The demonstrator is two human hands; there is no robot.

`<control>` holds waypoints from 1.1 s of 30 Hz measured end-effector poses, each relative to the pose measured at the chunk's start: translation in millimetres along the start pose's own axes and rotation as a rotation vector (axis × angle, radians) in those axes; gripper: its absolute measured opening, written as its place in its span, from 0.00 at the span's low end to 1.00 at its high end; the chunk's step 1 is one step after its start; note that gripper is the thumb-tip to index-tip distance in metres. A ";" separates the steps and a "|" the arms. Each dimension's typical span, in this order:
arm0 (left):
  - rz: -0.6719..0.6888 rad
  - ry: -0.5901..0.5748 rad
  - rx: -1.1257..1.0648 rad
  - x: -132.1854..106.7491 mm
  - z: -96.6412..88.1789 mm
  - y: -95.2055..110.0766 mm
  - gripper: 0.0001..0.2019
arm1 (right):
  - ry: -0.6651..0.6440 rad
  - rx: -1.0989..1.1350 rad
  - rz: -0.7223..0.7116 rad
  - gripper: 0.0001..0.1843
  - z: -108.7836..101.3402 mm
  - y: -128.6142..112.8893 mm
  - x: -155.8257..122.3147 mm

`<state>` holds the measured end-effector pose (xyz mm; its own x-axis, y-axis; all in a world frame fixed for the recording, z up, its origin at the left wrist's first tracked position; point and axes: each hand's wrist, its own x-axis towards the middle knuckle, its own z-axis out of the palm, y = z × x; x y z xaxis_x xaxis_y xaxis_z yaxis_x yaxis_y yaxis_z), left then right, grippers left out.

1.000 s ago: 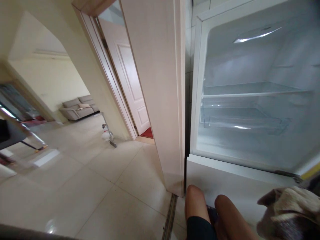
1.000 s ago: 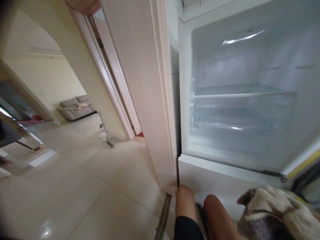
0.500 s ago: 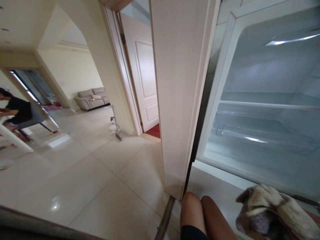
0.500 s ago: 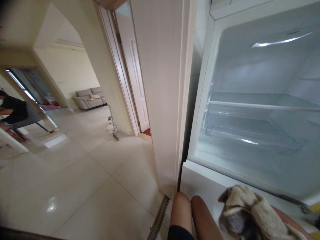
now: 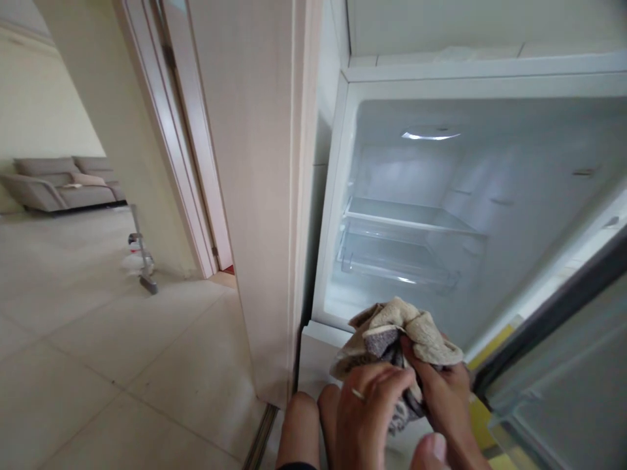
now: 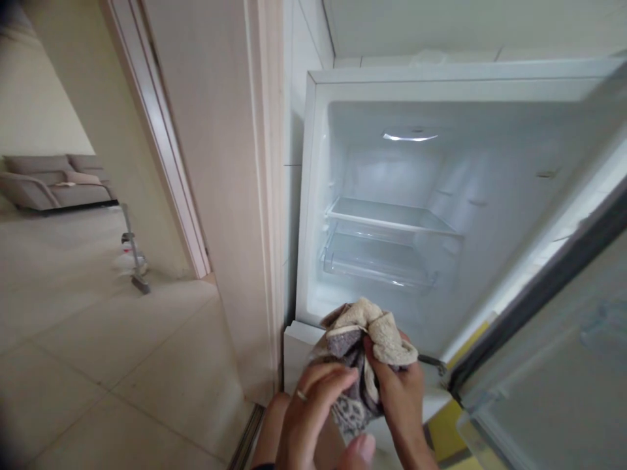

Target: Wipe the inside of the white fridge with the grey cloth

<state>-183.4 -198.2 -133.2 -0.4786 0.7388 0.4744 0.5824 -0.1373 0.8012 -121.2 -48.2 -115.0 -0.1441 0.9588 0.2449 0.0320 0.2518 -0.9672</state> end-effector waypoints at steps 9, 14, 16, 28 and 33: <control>-0.174 -0.083 0.107 35.0 61.6 -49.3 0.63 | -0.296 0.240 0.017 0.39 1.1 26.5 28.2; -0.275 -0.036 -0.055 71.4 68.9 -53.4 0.57 | -0.643 0.350 0.028 0.42 -3.8 40.1 45.1; -0.219 0.007 -0.112 87.8 70.6 -53.0 0.44 | -0.773 0.398 0.030 0.45 -4.0 45.4 52.0; -0.327 0.719 -0.127 163.7 83.0 -149.3 0.19 | -0.714 0.522 0.110 0.35 27.8 116.3 83.8; -0.183 0.482 0.388 193.4 91.6 -195.9 0.20 | -0.413 0.090 -0.009 0.25 16.0 201.7 100.8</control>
<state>-329.8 32.0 -231.9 -0.7815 0.3359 0.5258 0.6156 0.2778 0.7375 -145.2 97.1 -286.4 -0.5288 0.8189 0.2233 -0.0547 0.2296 -0.9717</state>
